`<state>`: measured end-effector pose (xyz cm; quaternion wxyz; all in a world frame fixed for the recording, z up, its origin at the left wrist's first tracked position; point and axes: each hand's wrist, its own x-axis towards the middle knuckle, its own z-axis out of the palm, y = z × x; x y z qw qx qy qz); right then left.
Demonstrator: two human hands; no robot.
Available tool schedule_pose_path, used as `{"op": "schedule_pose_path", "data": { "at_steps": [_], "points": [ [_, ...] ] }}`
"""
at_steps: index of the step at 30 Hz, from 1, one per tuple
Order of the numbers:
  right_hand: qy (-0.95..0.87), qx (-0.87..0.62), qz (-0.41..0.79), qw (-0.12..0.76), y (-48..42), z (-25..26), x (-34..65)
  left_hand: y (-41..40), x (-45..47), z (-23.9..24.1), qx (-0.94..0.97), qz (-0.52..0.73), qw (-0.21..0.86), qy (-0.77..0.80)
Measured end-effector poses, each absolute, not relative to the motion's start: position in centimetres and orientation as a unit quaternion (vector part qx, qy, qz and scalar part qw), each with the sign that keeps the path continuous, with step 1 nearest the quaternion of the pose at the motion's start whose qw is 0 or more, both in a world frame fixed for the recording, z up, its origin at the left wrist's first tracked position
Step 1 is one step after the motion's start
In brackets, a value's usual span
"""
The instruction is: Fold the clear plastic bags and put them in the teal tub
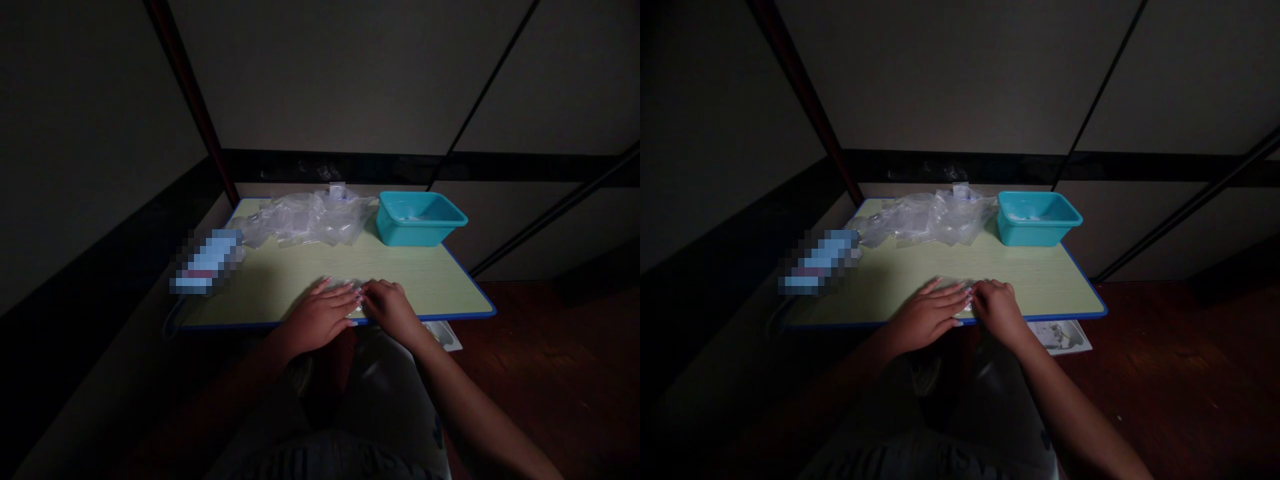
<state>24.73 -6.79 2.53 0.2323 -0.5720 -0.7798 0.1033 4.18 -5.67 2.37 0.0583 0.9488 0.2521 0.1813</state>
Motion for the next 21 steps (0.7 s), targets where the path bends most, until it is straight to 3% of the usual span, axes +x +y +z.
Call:
{"op": "schedule_pose_path", "data": {
  "at_steps": [11,15,21],
  "points": [
    [-0.772,-0.589,0.054,0.233,-7.1,2.2,24.3,-5.5,4.2,1.7,0.947,0.157,0.057,0.274],
    [-0.778,-0.582,-0.051,0.231,-8.8,2.4,24.0,-5.6,4.2,1.6,0.943,0.162,0.069,0.282],
    [-0.817,-0.549,-0.119,0.134,-11.3,1.3,23.3,-5.6,4.0,2.3,0.939,0.178,0.11,0.274]
  ]
}}
